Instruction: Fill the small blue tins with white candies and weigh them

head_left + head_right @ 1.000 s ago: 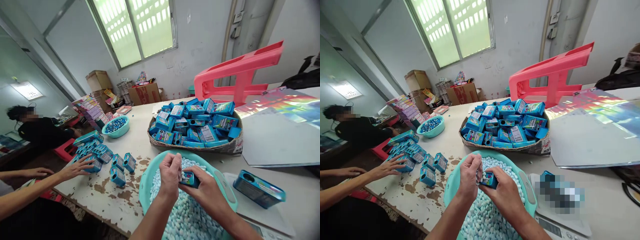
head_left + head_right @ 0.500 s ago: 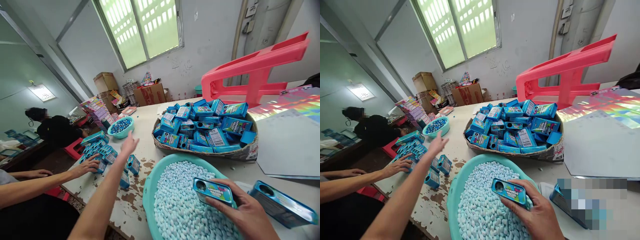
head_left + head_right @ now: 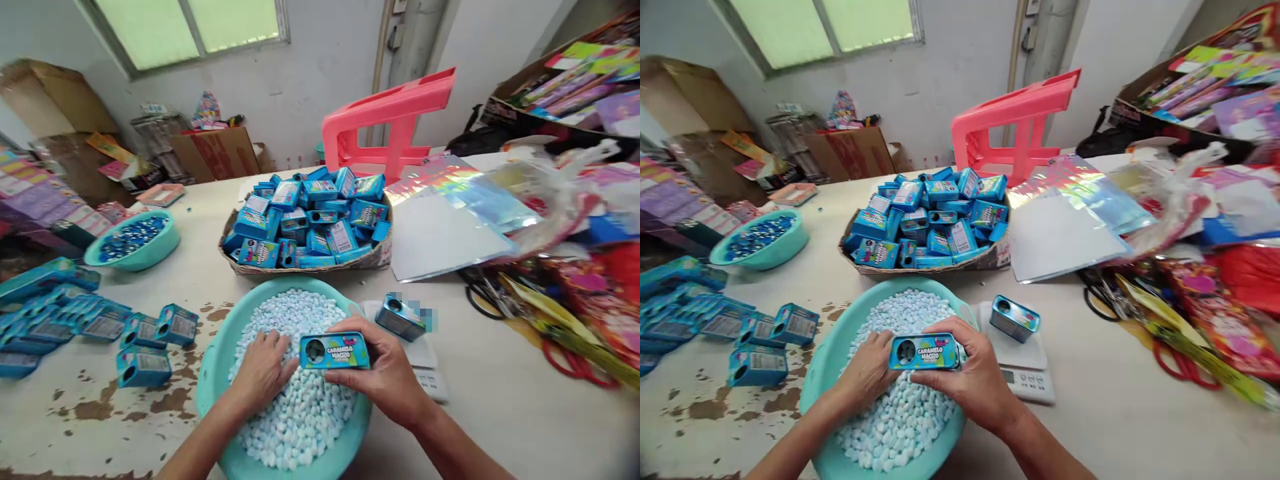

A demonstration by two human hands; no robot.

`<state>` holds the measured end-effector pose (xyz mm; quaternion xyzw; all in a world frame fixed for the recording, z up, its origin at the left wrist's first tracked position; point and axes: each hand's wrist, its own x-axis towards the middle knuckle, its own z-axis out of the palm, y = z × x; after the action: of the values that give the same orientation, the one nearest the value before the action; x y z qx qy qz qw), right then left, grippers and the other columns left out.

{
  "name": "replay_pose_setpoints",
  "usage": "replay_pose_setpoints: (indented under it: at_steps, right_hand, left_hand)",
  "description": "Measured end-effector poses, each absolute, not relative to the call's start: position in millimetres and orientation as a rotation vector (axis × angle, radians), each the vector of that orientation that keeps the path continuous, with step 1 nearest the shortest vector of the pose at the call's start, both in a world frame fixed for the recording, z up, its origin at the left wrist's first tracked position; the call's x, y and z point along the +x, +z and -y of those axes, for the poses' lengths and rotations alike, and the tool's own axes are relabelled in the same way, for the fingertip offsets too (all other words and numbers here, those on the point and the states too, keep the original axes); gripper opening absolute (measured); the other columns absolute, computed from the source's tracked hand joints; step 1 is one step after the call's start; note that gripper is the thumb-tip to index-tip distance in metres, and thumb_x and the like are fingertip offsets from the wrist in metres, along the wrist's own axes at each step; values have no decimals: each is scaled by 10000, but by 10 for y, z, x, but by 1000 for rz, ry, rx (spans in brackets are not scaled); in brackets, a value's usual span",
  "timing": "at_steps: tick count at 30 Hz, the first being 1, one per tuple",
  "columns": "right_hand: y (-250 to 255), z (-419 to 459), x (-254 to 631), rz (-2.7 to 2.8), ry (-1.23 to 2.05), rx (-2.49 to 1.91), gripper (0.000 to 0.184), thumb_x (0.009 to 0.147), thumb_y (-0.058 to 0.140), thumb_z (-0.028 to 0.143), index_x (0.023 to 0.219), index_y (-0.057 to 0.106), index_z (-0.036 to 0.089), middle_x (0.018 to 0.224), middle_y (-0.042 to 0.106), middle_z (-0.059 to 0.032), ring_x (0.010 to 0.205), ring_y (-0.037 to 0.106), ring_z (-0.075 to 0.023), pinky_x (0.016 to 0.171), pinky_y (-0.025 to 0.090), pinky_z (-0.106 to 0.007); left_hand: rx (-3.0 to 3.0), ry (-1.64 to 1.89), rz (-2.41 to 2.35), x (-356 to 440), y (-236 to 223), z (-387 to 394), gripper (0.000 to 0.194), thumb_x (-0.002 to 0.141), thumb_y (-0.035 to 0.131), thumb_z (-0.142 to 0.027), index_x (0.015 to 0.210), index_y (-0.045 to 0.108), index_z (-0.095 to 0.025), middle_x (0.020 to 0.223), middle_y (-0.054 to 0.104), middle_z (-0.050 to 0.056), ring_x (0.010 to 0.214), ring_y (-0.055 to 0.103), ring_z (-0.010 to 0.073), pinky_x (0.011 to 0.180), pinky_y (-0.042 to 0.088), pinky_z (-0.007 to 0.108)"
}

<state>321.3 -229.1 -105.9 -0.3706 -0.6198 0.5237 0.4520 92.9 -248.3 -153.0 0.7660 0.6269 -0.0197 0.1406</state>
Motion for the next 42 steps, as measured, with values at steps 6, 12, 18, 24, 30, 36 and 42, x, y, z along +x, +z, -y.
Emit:
replay_pose_setpoints:
  at_steps: [6, 12, 18, 24, 30, 36, 42]
  right_hand:
    - [-1201, 2752, 4298, 1247, 1131, -1141, 368, 659, 806, 328, 982, 640, 269, 915, 634, 10, 725, 625, -148, 615, 510, -184]
    - [-1580, 3130, 4800, 1196, 1178, -1474, 329, 644, 801, 313, 911, 642, 207, 879, 636, -23, 755, 644, -190, 654, 529, -225]
    - [-1923, 3316, 4340, 1218, 1379, -1316, 340, 652, 779, 376, 896, 626, 195, 924, 628, -54, 848, 628, -227, 723, 525, -300]
    - [-1981, 3182, 4403, 1316, 1290, -1164, 495, 640, 775, 516, 1003, 596, 231, 1167, 561, -98, 1147, 518, -296, 971, 430, -414]
    - [-1857, 2236, 4442, 1319, 781, -1414, 678, 665, 774, 400, 1247, 472, 229, 1282, 498, -113, 1157, 494, -263, 941, 443, -422]
    - [-1445, 2054, 4102, 1246, 843, -1269, 376, 720, 737, 412, 974, 613, 164, 898, 646, -53, 829, 598, -208, 776, 499, -349]
    - [-951, 2492, 3576, 1645, 989, -1013, 291, 764, 726, 315, 1024, 634, 223, 1000, 644, -37, 924, 598, -214, 829, 487, -323]
  left_hand:
    - [2116, -218, -1812, 989, -1568, 2662, 341, 927, 270, -373, 974, 558, -198, 988, 586, 90, 925, 564, 247, 794, 421, 363]
    - [1753, 278, -1872, 913, -1553, 2646, 282, 857, 420, -481, 917, 560, -244, 951, 630, 30, 855, 592, 224, 725, 423, 309]
    - [740, 1042, -1464, 1013, -1280, 2532, 238, 709, 621, -418, 715, 549, -190, 695, 536, 1, 509, 446, 114, 424, 374, 222]
    - [241, 1330, -1207, 1106, -1176, 2469, 263, 821, 552, -284, 606, 444, -176, 548, 397, -30, 448, 401, 95, 351, 360, 193]
    - [80, 1338, -1225, 1237, -1231, 2414, 185, 882, 517, -235, 715, 482, -164, 645, 480, -21, 502, 493, 75, 374, 406, 154]
    - [82, 1347, -1086, 1203, -1218, 2462, 282, 906, 494, -321, 675, 439, -169, 504, 304, -76, 345, 304, 38, 279, 225, 129]
    - [319, 1554, -972, 1400, -639, 2460, 309, 860, 565, -379, 663, 447, -172, 511, 331, -67, 375, 307, 37, 316, 230, 138]
